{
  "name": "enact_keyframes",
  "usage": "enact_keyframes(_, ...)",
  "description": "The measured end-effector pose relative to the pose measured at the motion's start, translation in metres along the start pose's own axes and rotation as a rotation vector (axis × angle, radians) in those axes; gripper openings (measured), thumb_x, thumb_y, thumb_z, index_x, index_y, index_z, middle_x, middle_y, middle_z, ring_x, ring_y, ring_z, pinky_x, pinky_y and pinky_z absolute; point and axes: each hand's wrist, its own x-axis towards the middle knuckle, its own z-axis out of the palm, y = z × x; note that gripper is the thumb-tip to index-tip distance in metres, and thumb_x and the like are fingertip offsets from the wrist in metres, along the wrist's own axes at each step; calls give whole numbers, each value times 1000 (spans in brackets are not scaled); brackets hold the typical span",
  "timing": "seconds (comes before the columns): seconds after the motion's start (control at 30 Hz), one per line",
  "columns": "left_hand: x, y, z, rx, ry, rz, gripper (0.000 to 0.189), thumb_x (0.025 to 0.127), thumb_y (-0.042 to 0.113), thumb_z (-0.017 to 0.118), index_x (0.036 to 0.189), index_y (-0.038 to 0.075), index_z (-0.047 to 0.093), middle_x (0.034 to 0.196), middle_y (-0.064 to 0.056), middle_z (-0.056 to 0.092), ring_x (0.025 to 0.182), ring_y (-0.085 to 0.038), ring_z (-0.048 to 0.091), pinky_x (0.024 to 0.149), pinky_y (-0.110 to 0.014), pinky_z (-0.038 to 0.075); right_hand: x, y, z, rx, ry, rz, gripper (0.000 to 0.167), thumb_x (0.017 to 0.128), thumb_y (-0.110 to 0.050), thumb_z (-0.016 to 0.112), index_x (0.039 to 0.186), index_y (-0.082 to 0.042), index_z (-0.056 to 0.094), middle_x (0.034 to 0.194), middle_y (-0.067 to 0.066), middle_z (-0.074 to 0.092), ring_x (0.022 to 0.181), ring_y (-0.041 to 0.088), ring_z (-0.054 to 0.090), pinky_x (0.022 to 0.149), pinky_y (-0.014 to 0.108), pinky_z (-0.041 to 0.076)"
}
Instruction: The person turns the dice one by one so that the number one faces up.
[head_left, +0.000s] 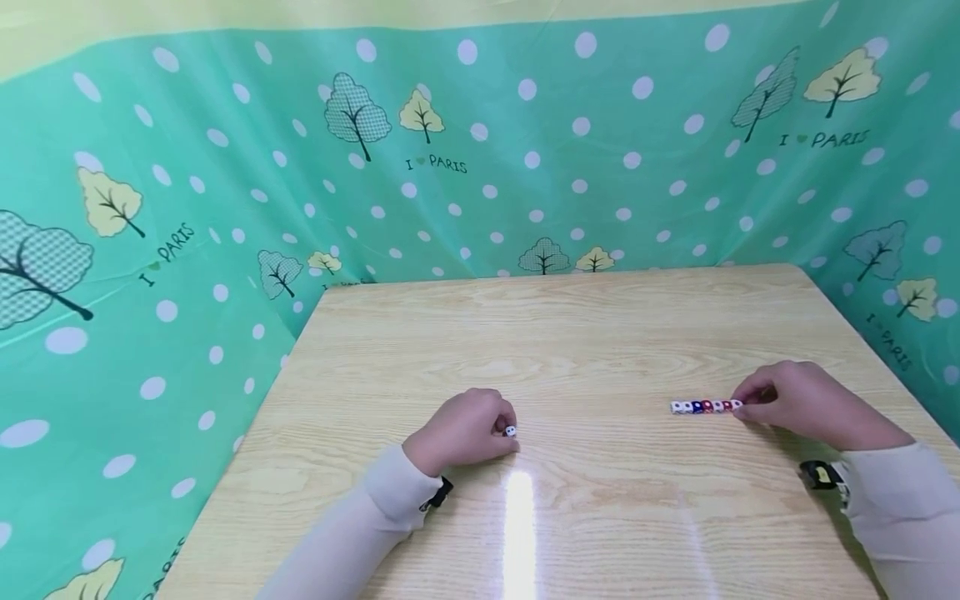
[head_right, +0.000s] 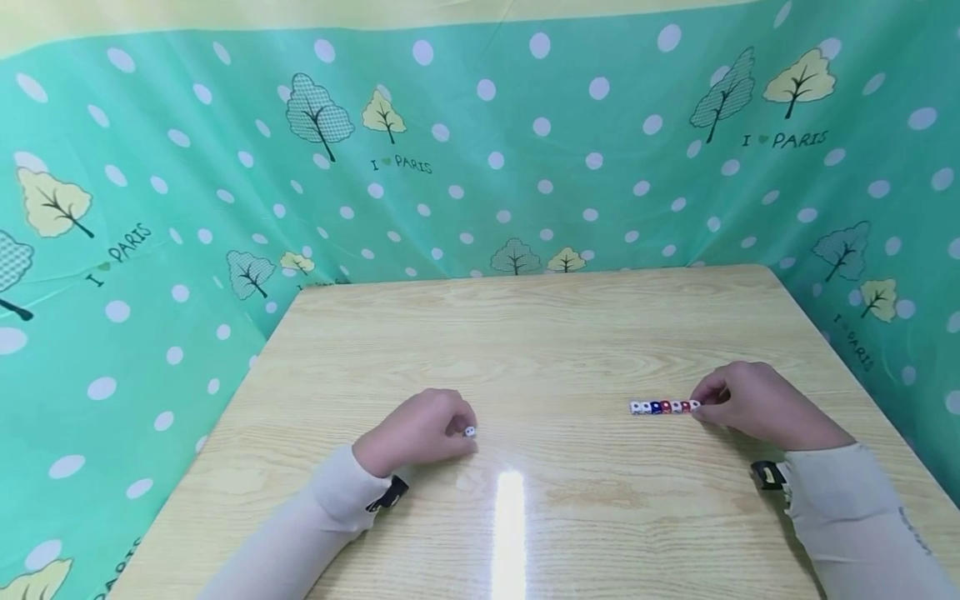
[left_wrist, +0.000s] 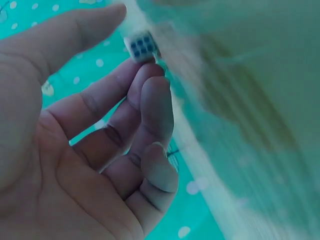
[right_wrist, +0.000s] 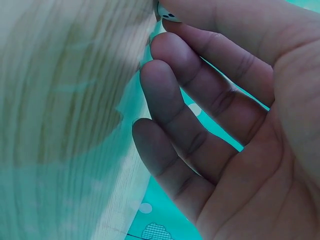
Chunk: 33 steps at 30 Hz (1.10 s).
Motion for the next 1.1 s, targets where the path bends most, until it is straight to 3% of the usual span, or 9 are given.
enact_keyframes(0.17, 1, 6, 4, 49, 34, 9, 8, 85, 16, 74, 80, 22, 72, 78, 8, 64, 71, -5, 52, 62, -22, 45, 1, 3, 1, 9, 3, -1, 12, 82, -19, 86, 91, -16, 80, 91, 0, 75, 80, 18, 60, 68, 34, 49)
enact_keyframes(0.43, 0, 6, 4, 25, 39, 12, 11, 86, 12, 72, 81, 22, 73, 76, 10, 63, 68, -3, 53, 62, -20, 45, 2, 5, 3, 12, 1, 1, 13, 82, -20, 87, 91, -16, 80, 92, 0, 75, 80, 18, 59, 68, 34, 49)
enact_keyframes(0.77, 2, 3, 1, -36, 60, 8, 3, 91, 18, 76, 89, 19, 77, 78, 14, 68, 70, 2, 60, 70, -20, 51, 0, 2, 0, 4, 10, 4, 12, 82, -19, 87, 91, -16, 80, 92, 1, 75, 80, 18, 59, 68, 33, 48)
enact_keyframes(1.1, 2, -1, 1, -7, 28, -39, 3, 86, 24, 83, 88, 26, 82, 89, 15, 70, 80, -7, 61, 71, -24, 49, 1, 3, 1, 1, 9, 0, 12, 82, -20, 87, 91, -16, 80, 92, 0, 75, 81, 18, 59, 69, 35, 48)
